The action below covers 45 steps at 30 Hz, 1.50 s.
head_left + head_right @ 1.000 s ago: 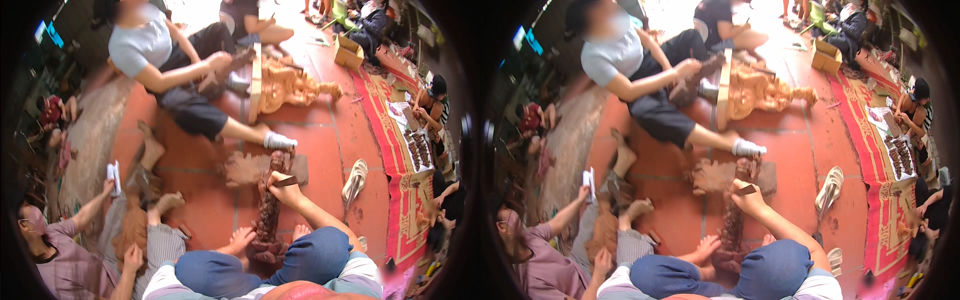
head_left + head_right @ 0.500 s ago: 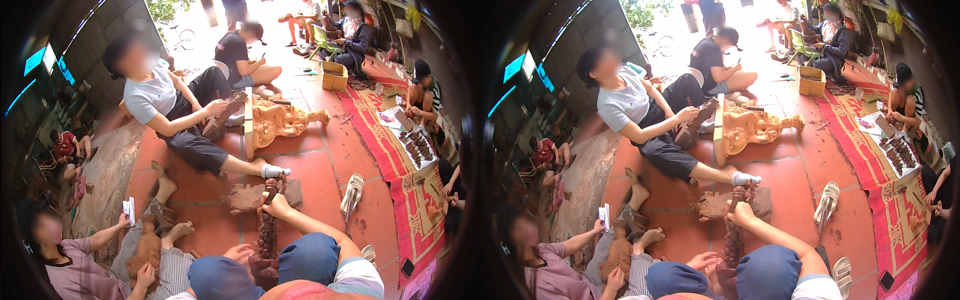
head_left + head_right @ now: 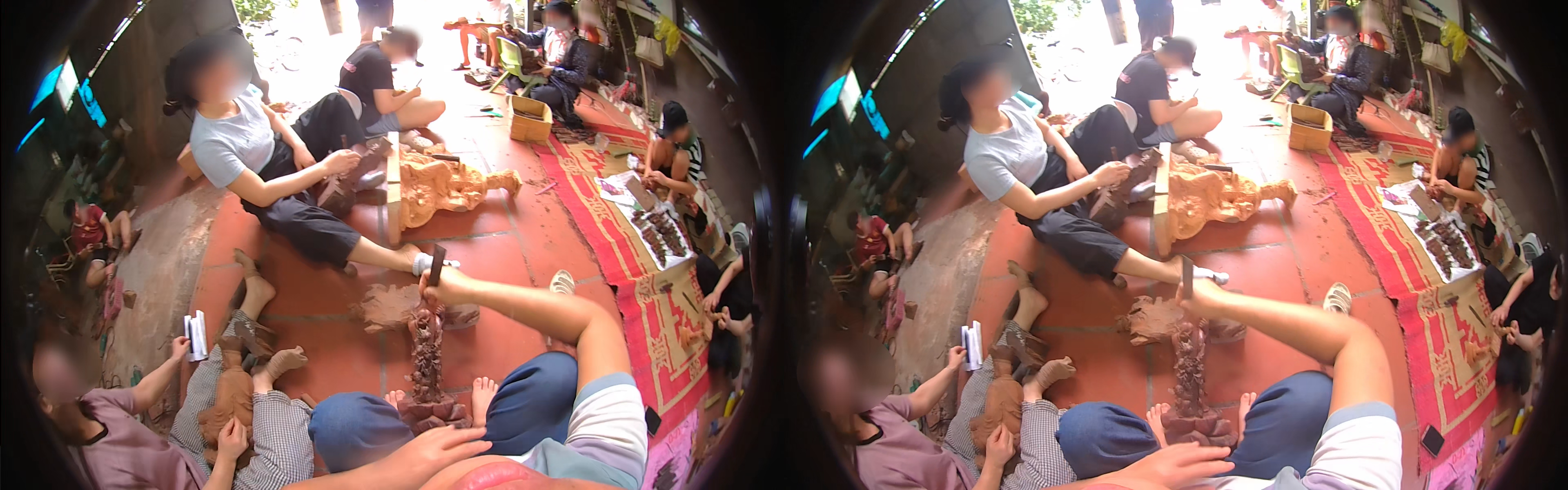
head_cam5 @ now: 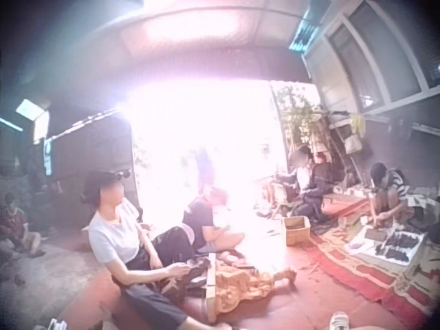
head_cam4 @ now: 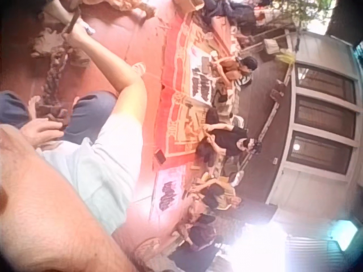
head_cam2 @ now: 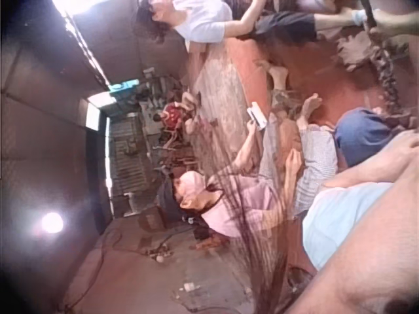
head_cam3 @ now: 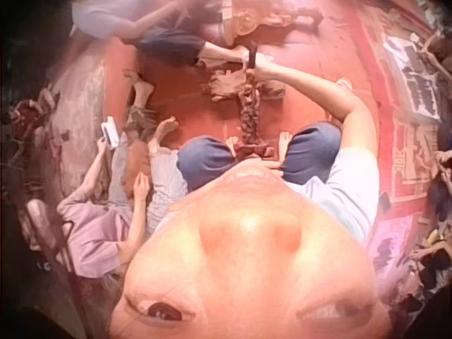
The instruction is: The person is carving a wooden figurine using a chisel and a mallet. They are sitting on the floor in a workshop with other people also carving wood. The person is focused on the details of the figurine, carefully chiseling away at the wood.
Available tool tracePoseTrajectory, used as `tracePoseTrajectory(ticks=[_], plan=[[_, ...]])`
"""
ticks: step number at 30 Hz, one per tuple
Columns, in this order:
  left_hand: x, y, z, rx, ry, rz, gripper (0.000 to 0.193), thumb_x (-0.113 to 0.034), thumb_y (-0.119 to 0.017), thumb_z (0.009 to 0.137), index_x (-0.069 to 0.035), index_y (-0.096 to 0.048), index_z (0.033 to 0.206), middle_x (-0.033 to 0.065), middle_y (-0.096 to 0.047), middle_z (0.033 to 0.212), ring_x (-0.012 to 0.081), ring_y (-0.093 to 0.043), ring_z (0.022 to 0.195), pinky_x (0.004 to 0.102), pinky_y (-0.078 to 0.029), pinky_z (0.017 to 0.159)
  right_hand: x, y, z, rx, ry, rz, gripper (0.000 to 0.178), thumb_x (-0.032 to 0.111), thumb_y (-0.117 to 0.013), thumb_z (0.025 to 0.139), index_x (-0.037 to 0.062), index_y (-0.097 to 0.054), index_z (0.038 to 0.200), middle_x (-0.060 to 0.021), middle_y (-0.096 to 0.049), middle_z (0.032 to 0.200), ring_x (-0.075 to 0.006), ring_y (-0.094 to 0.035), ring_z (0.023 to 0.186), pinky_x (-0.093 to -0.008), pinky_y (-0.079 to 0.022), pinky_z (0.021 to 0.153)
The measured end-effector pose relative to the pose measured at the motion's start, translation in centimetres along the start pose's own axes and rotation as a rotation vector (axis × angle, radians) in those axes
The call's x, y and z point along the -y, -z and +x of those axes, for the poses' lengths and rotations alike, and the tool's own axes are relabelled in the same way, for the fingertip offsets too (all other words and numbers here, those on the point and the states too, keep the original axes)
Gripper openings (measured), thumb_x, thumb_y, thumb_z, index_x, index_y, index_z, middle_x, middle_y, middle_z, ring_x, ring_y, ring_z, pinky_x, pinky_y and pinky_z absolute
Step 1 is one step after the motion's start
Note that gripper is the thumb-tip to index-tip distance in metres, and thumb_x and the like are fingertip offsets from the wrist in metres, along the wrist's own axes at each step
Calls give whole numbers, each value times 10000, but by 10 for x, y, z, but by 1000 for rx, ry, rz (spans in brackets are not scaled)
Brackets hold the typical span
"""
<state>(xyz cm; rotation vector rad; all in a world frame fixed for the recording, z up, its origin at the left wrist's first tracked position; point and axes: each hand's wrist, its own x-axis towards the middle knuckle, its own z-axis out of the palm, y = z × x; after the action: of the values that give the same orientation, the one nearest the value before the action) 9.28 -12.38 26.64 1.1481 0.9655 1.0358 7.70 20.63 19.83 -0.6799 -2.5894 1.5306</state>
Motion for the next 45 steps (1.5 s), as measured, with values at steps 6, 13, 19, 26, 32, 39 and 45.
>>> tracePoseTrajectory(ticks=[6,13,19,26,32,39,45], plan=[[-17,11,8,186,-533,816,475,-151,-587,832,-42,-516,1289,138,-540,1290,276,-538,1107,413,-409,975,-32,12,-2,-197,-201,67,118,79,-649,735,90,-662,852,-75,-682,769,-159,-675,638,-307,-555,582],[15,-1,-38,51,-518,837,462,-201,-531,829,-58,-537,1269,132,-540,1275,268,-552,1084,421,-417,990,-74,-95,-34,-607,-98,595,84,44,-634,799,9,-611,873,-80,-657,769,-139,-653,659,-270,-540,587],[4,-1,-44,20,-481,773,476,-210,-493,784,-30,-562,1219,146,-556,1232,270,-565,1065,425,-433,985,-106,-88,-61,-774,-42,562,90,1,-613,858,17,-637,943,-51,-655,874,-134,-641,783,-274,-555,723],[8,2,-33,-76,-485,716,489,-204,-512,752,-3,-566,1195,160,-572,1202,285,-584,1021,430,-445,968,-79,-84,-31,-612,-99,112,66,43,-651,844,34,-655,910,-1,-648,793,-57,-579,701,-204,-472,616],[5,3,-26,-164,-469,616,393,-161,-556,725,51,-604,1053,191,-595,1095,321,-584,966,460,-440,951,-82,-96,-11,-487,21,-144,67,24,-651,763,28,-633,827,-14,-611,676,-55,-540,610,-229,-439,571],[6,-2,-23,-241,-430,568,373,-156,-573,713,53,-609,1019,194,-596,1083,326,-583,952,462,-449,942,-78,-88,-4,-397,-43,-118,60,37,-637,760,15,-631,815,-26,-624,697,-80,-571,626,-244,-464,579],[9,-4,-22,-259,-458,573,366,-157,-572,718,49,-611,1017,197,-601,1074,330,-589,944,462,-458,931,-76,-70,4,-394,-177,-102,68,62,-633,725,24,-619,778,-43,-634,684,-113,-604,625,-274,-488,600]])
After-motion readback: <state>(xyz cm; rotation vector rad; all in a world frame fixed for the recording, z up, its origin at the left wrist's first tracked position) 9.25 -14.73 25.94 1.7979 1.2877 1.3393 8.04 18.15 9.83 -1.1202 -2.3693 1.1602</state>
